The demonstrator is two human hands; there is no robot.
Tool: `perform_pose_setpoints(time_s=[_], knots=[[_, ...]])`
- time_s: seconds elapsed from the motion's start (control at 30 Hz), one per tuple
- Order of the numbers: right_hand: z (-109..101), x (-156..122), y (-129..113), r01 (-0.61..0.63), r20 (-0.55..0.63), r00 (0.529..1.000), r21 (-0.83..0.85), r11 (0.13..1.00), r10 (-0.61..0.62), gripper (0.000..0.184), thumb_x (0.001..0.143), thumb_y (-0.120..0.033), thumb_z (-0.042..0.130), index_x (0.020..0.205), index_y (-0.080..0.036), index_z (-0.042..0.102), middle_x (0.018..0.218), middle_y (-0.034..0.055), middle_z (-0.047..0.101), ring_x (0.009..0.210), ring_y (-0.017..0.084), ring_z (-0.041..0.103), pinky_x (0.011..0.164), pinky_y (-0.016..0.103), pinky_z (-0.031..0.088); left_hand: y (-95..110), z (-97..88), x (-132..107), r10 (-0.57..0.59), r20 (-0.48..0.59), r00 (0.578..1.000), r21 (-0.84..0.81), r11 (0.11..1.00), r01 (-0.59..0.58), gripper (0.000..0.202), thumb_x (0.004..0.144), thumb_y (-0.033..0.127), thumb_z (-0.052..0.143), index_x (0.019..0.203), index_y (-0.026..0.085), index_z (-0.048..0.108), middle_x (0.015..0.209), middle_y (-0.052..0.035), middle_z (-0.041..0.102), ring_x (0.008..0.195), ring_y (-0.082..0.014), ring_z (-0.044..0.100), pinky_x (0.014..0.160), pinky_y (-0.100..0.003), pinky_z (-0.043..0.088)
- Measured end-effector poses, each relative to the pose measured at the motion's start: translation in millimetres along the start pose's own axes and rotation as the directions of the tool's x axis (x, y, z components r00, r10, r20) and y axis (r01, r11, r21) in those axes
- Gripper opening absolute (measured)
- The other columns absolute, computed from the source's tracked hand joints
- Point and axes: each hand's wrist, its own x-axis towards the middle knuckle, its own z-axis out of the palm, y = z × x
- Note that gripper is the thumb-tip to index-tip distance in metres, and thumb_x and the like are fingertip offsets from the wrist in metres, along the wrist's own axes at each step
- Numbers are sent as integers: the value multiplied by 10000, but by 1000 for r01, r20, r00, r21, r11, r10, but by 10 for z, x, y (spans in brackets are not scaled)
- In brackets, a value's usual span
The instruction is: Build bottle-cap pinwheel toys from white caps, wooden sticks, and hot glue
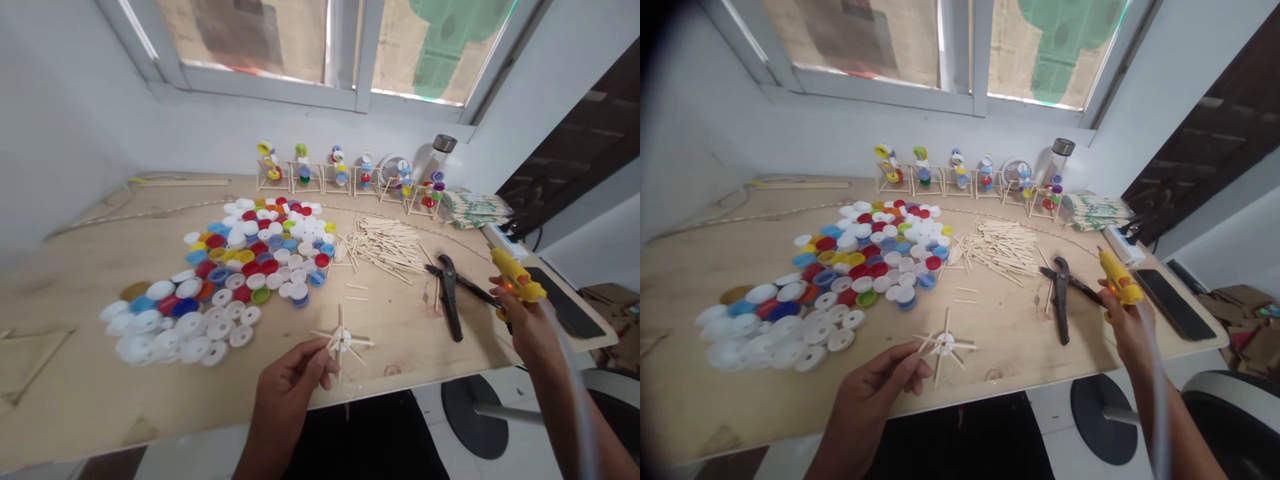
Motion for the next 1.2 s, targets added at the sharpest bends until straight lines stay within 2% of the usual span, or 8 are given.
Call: perform_pose_setpoints(time_s=[0.13,0.23,0.3,0.4,0.53,0.67,0.93,1.2], knots=[[185,-165,-274,-166,97,985,343,924,141,260,719,-420,671,871,-213,634,885,50,653,684,159,593,546,260,474,-6,6,28,-77,-18,997,-113,991,74,260,708,373,696,839,149,692,598,-18,692,459,-107,542,464,-227,427],[264,-502,-494,-235,328,938,363,902,113,290,756,-442,660,925,-207,650,893,81,670,733,204,627,585,298,518,-4,16,24,-141,-17,990,-190,972,136,288,701,379,702,865,143,686,618,-25,694,460,-107,542,443,-221,395],[296,-779,-651,-259,503,862,321,911,67,283,808,-426,626,987,-209,649,931,86,682,825,221,649,689,317,541,5,23,14,-165,-7,986,-219,963,160,308,697,389,704,878,141,686,627,-31,694,459,-110,543,441,-225,389],[346,-1119,-895,-176,669,741,283,943,-63,232,860,-381,577,1022,-226,635,950,69,683,854,210,648,786,329,537,24,25,-7,-193,14,981,-248,950,190,315,686,393,713,873,142,688,634,-35,692,452,-109,542,428,-222,375],[429,-1290,-1170,21,737,649,228,973,-187,165,876,-363,540,966,-235,593,901,39,640,831,201,616,737,293,510,28,10,-26,-215,37,976,-274,937,217,306,685,388,717,871,148,688,646,-37,696,455,-110,548,429,-219,377],[499,-1307,-1271,107,718,649,240,965,-251,110,890,-330,505,870,-229,544,782,0,577,693,155,568,639,245,465,14,-5,-33,-221,24,975,-286,933,219,300,686,393,718,869,158,684,627,-19,685,452,-105,543,431,-210,374],[577,-1363,-1193,276,648,669,237,931,-363,157,879,-345,511,773,-231,486,698,-17,520,600,140,514,540,241,388,-28,-18,-37,-217,-20,976,-263,943,204,301,688,369,725,891,151,684,661,-29,701,460,-105,549,426,-208,374],[598,-1358,-1181,326,637,673,202,924,-376,188,881,-355,504,747,-226,476,664,-22,518,569,128,503,516,235,365,-81,-34,-46,-173,-29,984,-192,967,165,310,711,393,711,911,159,680,691,-30,713,482,-102,557,435,-198,389]])
